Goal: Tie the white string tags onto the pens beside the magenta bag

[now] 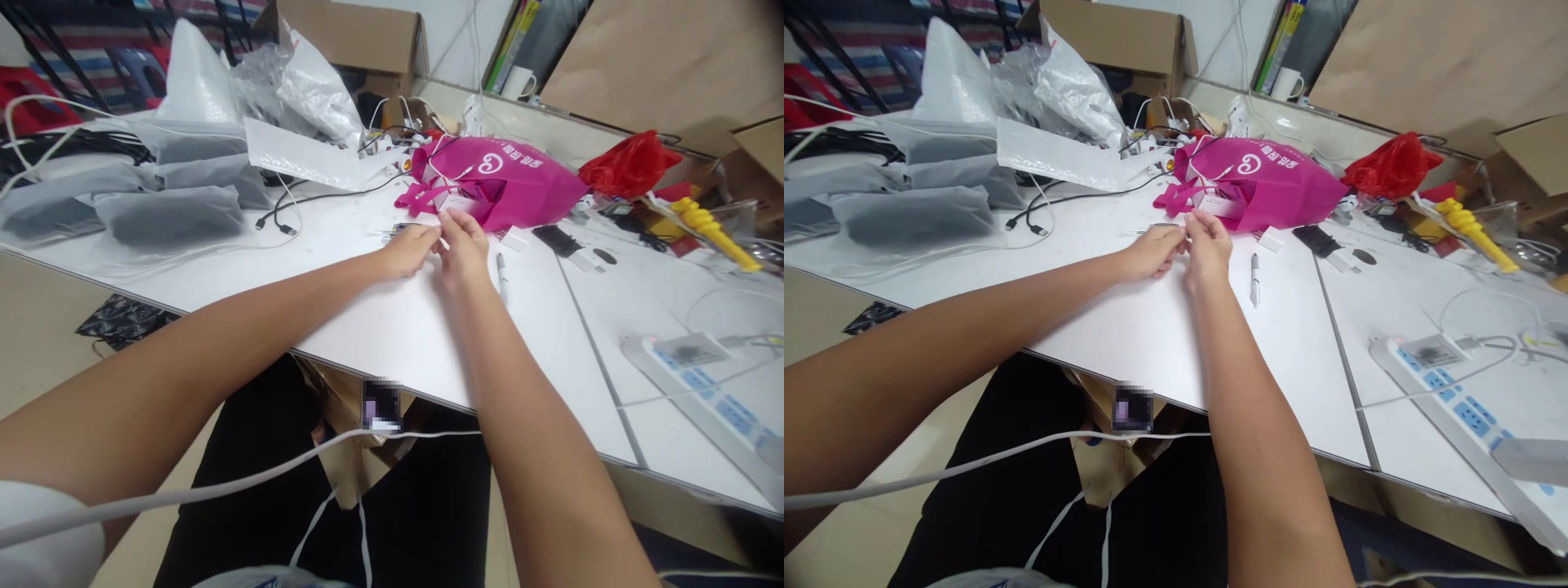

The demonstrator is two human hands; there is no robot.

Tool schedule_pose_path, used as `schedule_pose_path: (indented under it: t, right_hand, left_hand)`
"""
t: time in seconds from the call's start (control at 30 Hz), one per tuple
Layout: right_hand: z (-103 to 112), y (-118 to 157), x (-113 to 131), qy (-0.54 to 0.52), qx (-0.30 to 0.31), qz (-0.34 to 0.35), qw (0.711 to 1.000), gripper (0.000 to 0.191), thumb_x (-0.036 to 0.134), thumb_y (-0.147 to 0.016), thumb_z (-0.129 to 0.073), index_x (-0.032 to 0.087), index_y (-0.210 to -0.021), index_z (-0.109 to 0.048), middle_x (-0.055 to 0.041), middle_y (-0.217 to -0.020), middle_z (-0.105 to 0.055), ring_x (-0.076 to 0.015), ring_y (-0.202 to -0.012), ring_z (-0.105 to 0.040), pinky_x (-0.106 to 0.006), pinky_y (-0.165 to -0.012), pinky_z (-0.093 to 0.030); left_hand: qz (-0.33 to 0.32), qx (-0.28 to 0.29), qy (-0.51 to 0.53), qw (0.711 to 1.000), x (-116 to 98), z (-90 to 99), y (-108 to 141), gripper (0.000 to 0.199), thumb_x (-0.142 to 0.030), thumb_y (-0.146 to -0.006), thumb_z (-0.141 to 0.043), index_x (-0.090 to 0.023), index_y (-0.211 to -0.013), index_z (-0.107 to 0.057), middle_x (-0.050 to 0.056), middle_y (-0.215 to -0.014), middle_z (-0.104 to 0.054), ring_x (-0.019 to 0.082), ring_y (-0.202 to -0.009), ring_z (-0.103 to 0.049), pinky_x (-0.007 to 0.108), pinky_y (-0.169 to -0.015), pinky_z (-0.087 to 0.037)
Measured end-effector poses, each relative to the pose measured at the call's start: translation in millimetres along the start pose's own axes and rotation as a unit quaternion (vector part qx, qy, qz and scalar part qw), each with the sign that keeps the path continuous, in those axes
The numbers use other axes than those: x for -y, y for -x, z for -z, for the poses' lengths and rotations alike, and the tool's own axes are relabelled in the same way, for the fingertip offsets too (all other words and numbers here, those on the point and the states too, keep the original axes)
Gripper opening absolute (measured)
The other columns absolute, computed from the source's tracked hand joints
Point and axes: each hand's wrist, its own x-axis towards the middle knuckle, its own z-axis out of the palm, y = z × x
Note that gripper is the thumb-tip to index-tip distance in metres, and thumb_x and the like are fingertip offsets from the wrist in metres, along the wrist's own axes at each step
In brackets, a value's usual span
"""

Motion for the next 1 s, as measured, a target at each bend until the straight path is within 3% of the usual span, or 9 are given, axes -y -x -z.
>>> schedule_pose_path:
  t: [0.1,0.17,0.33,0.5,0.77,1.0]
  right_hand:
    - [15,-12,-5,-0.075,-0.045,0.014,0.996,0.04,0.047,-0.093,-0.09,0.025,-0.122,-0.074,-0.0067,-0.123,-0.081,-0.0244,-0.119,-0.079,-0.037,-0.089,-0.07]
    - [20,-19,-8,-0.118,-0.072,0.022,0.99,0.039,0.045,-0.089,-0.093,0.025,-0.117,-0.074,-0.0056,-0.123,-0.082,-0.0233,-0.119,-0.08,-0.038,-0.094,-0.071]
    - [16,-23,-15,-0.148,-0.075,0.014,0.986,0.024,0.028,-0.091,-0.09,0.025,-0.108,-0.073,-0.0037,-0.12,-0.083,-0.0208,-0.124,-0.08,-0.039,-0.11,-0.068]
    - [11,-19,-17,-0.089,-0.038,0.041,0.994,0.031,0.041,-0.091,-0.091,0.025,-0.111,-0.075,-0.0056,-0.122,-0.082,-0.0253,-0.127,-0.079,-0.043,-0.105,-0.07]
    - [22,-21,-14,0.001,-0.004,0.07,0.998,0.039,0.054,-0.091,-0.09,0.024,-0.11,-0.074,-0.0062,-0.114,-0.08,-0.0244,-0.118,-0.08,-0.04,-0.096,-0.069]
    - [23,-14,-7,0.055,0.006,0.083,0.995,0.036,0.058,-0.094,-0.085,0.025,-0.102,-0.073,-0.0041,-0.102,-0.079,-0.0195,-0.1,-0.078,-0.034,-0.085,-0.067]
  left_hand:
    - [-0.007,0.0,0.057,0.998,-7,-25.7,-15,0.04,-0.044,-0.119,-0.046,-0.024,-0.084,-0.053,0.001,-0.071,-0.055,0.015,-0.062,-0.056,0.033,-0.066,-0.048]
    - [-0.035,-0.014,0.073,0.997,-5,-37.8,-21,0.037,-0.039,-0.117,-0.05,-0.023,-0.084,-0.056,0.004,-0.081,-0.067,0.017,-0.077,-0.066,0.034,-0.079,-0.054]
    - [-0.103,-0.037,0.044,0.993,11,-44.3,-26,0.023,-0.033,-0.112,-0.061,-0.02,-0.096,-0.071,0.011,-0.106,-0.082,0.026,-0.109,-0.075,0.04,-0.106,-0.055]
    - [-0.105,-0.072,0.035,0.991,10,-32.4,-23,0.029,-0.03,-0.116,-0.052,-0.02,-0.094,-0.069,0.012,-0.107,-0.082,0.026,-0.109,-0.074,0.039,-0.104,-0.055]
    - [-0.115,-0.1,0.014,0.988,12,-27.6,-24,0.036,-0.03,-0.114,-0.05,-0.024,-0.079,-0.054,0.006,-0.089,-0.071,0.022,-0.094,-0.069,0.037,-0.091,-0.053]
    - [-0.15,-0.105,-0.037,0.982,13,-22.0,-23,0.035,-0.029,-0.114,-0.052,-0.024,-0.08,-0.055,0.006,-0.089,-0.072,0.021,-0.093,-0.067,0.037,-0.092,-0.051]
